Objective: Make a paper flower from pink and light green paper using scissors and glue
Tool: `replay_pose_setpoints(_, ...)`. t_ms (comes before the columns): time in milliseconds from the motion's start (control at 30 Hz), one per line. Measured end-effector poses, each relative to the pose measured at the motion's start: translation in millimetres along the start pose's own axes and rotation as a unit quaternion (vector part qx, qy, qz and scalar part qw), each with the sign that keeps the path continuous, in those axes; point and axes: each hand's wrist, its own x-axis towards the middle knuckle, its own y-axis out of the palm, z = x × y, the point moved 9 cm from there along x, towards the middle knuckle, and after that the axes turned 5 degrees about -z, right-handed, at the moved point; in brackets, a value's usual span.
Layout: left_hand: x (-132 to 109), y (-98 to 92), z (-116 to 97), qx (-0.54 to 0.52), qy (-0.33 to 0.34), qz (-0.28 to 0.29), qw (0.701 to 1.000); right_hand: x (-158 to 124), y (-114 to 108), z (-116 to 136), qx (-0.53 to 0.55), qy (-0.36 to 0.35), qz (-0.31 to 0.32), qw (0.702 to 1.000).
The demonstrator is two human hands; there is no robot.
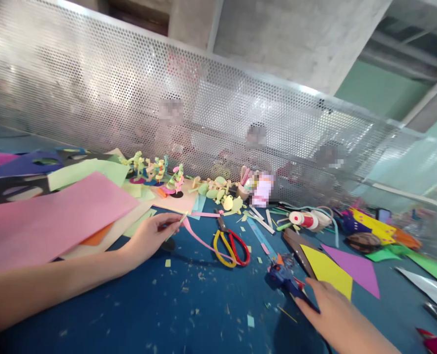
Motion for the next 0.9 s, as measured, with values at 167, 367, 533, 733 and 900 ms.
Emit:
replay_pose_setpoints(167, -0.4, 0.4, 0.4, -0.001, -0.009, 0.003, 1.0, -3.3, 28.6, -5.1, -0.003, 0.004, -0.024, 1.0)
replay_pose_setpoints(367, -1.2, -0.5, -3.7, -0.015, -0.007, -0.003, 1.0, -1.4, 7.9, 8.9, -0.057, -0.012, -0.177, 0.982)
replay_pose_setpoints(533, -1.8, -0.6, -6.4, -0.013, 0.001, 0.0, 1.0, -3.9, -51.8, 33.6, 0.081, 0.032, -0.248, 0.965)
replay_pose_setpoints(733, -3.4, -0.7, -4.7, -0.013, -0.007, 0.0, 1.0, -17.1, -63.4, 114.8, 0.309, -0.081, -0.171, 0.932)
replay_pose_setpoints(900, -3.7, 0.6, -8.1, -0.034, 0.004, 0.006, 0.999, -29.8, -44.8, 165.6, 0.335, -0.135, -0.132, 0.923)
